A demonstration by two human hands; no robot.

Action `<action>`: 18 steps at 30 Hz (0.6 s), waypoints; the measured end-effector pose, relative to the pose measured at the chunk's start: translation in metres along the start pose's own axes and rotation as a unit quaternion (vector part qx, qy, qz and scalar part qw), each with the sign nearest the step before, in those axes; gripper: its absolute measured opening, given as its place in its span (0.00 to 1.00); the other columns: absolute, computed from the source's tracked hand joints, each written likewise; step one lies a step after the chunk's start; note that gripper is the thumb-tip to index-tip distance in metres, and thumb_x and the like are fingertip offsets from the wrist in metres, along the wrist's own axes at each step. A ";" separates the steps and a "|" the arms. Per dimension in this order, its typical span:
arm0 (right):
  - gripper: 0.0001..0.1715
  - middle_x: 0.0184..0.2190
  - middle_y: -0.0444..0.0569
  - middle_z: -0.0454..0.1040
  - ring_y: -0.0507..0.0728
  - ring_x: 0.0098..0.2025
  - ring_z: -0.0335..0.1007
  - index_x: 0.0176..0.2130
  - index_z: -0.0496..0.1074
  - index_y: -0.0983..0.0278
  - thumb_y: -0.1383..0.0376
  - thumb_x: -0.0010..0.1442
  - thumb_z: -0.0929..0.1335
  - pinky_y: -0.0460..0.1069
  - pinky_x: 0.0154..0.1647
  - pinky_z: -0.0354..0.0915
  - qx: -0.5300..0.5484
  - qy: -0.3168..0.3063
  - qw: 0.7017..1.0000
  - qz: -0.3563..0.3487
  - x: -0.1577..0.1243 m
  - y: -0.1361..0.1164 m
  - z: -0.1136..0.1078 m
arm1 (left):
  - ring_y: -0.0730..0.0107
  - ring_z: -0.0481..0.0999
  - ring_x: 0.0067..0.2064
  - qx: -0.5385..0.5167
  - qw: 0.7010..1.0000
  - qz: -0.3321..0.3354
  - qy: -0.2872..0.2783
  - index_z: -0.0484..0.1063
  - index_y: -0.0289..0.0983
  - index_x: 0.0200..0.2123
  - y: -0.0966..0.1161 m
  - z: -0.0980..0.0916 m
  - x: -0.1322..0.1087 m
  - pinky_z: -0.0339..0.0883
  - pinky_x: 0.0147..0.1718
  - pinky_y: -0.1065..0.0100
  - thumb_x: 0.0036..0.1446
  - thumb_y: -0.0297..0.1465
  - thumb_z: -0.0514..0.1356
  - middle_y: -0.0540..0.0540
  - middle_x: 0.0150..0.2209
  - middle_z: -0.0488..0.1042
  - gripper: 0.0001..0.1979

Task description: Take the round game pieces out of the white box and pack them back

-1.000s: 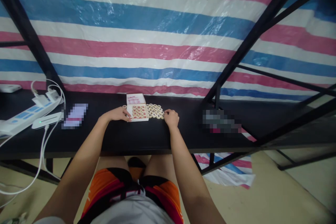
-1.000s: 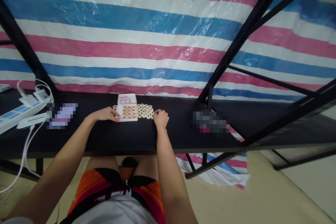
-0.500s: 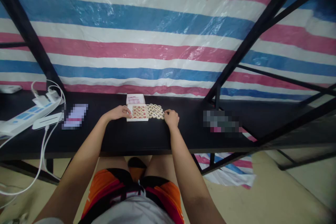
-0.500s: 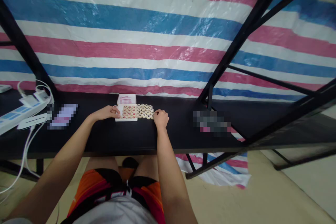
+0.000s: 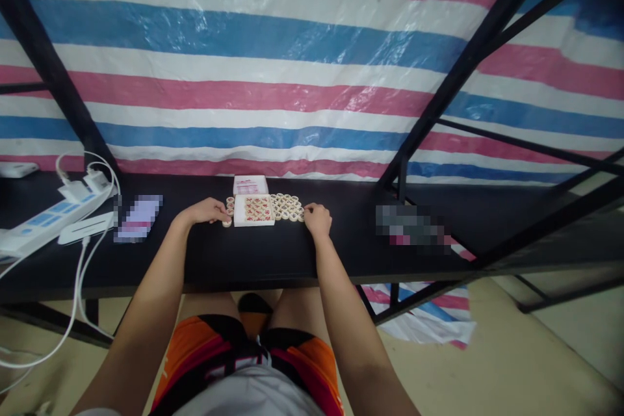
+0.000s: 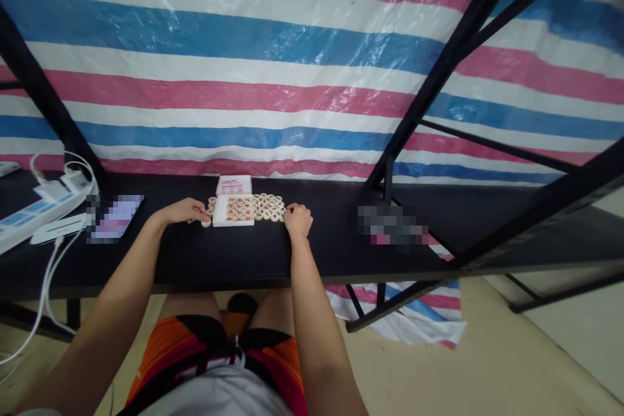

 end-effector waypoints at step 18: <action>0.15 0.43 0.51 0.74 0.58 0.46 0.68 0.41 0.76 0.59 0.65 0.59 0.62 0.50 0.45 0.61 -0.005 -0.003 1.000 0.001 0.002 0.001 0.002 | 0.74 0.68 0.20 -0.017 0.998 0.032 0.060 0.69 0.35 0.20 0.005 0.005 0.005 0.60 0.21 0.72 0.39 0.42 0.66 0.49 0.19 0.72 0.16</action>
Point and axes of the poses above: each hand's wrist, its own x-axis towards the middle knuckle, its own z-axis out of the palm, y = z × x, the point moved 3 cm from there along x, towards the middle knuckle
